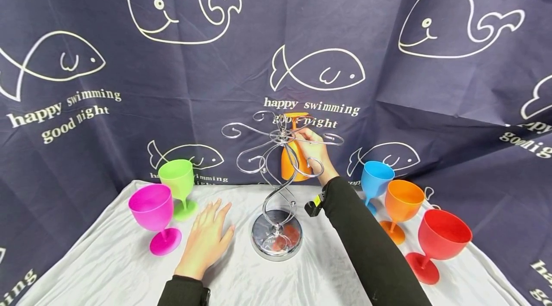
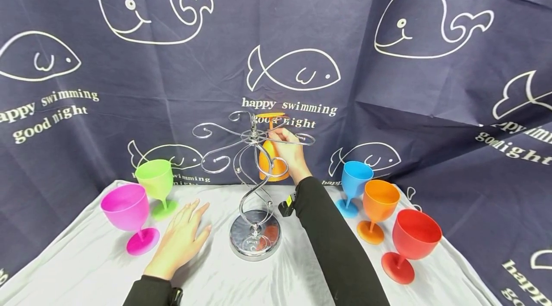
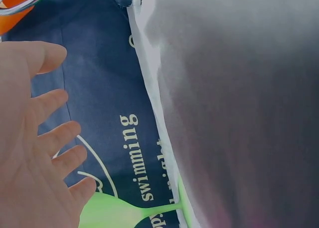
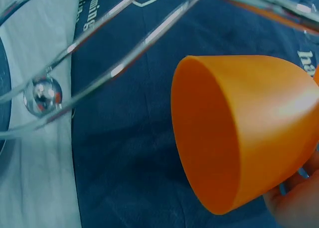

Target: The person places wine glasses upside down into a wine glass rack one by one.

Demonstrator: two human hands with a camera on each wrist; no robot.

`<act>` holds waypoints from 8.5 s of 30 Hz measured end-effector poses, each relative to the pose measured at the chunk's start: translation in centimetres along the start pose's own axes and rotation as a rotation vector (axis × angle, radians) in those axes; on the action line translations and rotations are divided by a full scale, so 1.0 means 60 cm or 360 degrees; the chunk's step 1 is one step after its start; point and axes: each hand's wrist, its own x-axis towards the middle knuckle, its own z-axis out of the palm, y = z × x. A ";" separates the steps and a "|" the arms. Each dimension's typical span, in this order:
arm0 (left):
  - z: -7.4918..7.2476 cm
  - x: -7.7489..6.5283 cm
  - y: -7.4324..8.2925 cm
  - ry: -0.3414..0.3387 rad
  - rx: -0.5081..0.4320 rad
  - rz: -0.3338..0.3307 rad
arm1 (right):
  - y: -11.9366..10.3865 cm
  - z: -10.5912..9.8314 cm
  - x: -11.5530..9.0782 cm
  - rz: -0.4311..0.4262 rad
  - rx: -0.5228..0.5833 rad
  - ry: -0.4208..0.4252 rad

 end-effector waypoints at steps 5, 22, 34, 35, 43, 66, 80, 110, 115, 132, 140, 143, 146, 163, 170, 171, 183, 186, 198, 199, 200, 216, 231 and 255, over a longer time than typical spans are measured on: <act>0.001 0.000 0.000 -0.0009 -0.0007 -0.0008 | -0.012 -0.001 -0.021 -0.0075 -0.0063 -0.0075; 0.004 0.001 -0.001 0.0005 -0.0010 0.0001 | -0.010 -0.025 -0.032 -0.0124 -0.0131 0.0120; 0.002 -0.001 0.002 0.0068 -0.0006 0.0038 | -0.007 -0.029 -0.027 -0.0019 -0.0264 0.0243; 0.002 -0.001 0.002 0.0070 -0.0004 0.0038 | -0.006 -0.029 -0.026 -0.0014 -0.0263 0.0235; 0.005 -0.001 0.000 0.0041 0.0010 0.0023 | -0.006 -0.026 -0.027 0.0009 -0.0203 0.0149; 0.000 -0.003 0.003 0.0016 -0.0008 0.0015 | -0.005 -0.031 -0.034 0.0016 -0.0324 0.0056; 0.003 -0.001 0.002 -0.0001 -0.0011 0.0003 | 0.009 -0.048 -0.059 -0.0059 -0.0345 0.0053; 0.003 0.000 -0.001 -0.0025 -0.0008 -0.0014 | 0.078 -0.101 -0.192 -0.0439 -0.1043 0.0004; 0.000 -0.001 0.002 0.0000 -0.0010 0.0001 | 0.090 -0.101 -0.217 -0.0491 -0.1219 -0.0048; -0.002 -0.003 0.010 -0.0015 -0.0005 0.0003 | 0.122 -0.108 -0.283 -0.0432 -0.1639 -0.0130; 0.002 -0.002 0.010 -0.0028 -0.0002 0.0002 | 0.136 -0.101 -0.303 -0.0481 -0.1686 -0.0139; 0.001 -0.002 0.011 -0.0027 -0.0003 0.0004 | 0.139 -0.101 -0.305 -0.0502 -0.1695 -0.0117; -0.001 -0.002 0.011 -0.0023 0.0002 0.0009 | 0.143 -0.100 -0.307 -0.0516 -0.1709 -0.0109; -0.008 -0.004 0.008 -0.0096 0.0019 0.0023 | 0.150 -0.099 -0.308 -0.0338 -0.1764 -0.0092; -0.016 -0.002 0.011 -0.0086 0.0042 0.0048 | 0.150 -0.100 -0.308 -0.0352 -0.1745 -0.0087; -0.018 -0.002 0.012 -0.0086 0.0047 0.0053 | 0.150 -0.100 -0.308 -0.0356 -0.1740 -0.0085; -0.057 0.013 0.023 -0.0024 0.0134 0.0057 | 0.148 -0.098 -0.310 -0.0344 -0.1703 -0.0106; -0.073 0.015 0.025 0.0047 0.0145 0.0070 | 0.148 -0.098 -0.310 -0.0350 -0.1700 -0.0107; -0.138 0.018 0.013 0.0494 0.0131 0.0087 | 0.150 -0.097 -0.312 -0.0350 -0.1709 -0.0127; -0.142 0.016 0.009 0.0499 0.0130 0.0064 | 0.150 -0.097 -0.311 -0.0344 -0.1708 -0.0133; -0.144 0.014 0.005 0.0510 0.0132 0.0046 | 0.150 -0.097 -0.311 -0.0336 -0.1707 -0.0139; -0.162 0.000 -0.037 0.0493 0.0148 -0.0121 | 0.150 -0.097 -0.311 -0.0328 -0.1697 -0.0148; -0.173 0.001 -0.030 0.0734 0.0233 -0.0188 | 0.148 -0.096 -0.313 -0.0343 -0.1674 -0.0141; -0.192 -0.009 -0.029 0.0625 0.0203 -0.0184 | 0.150 -0.096 -0.310 -0.0281 -0.1670 -0.0167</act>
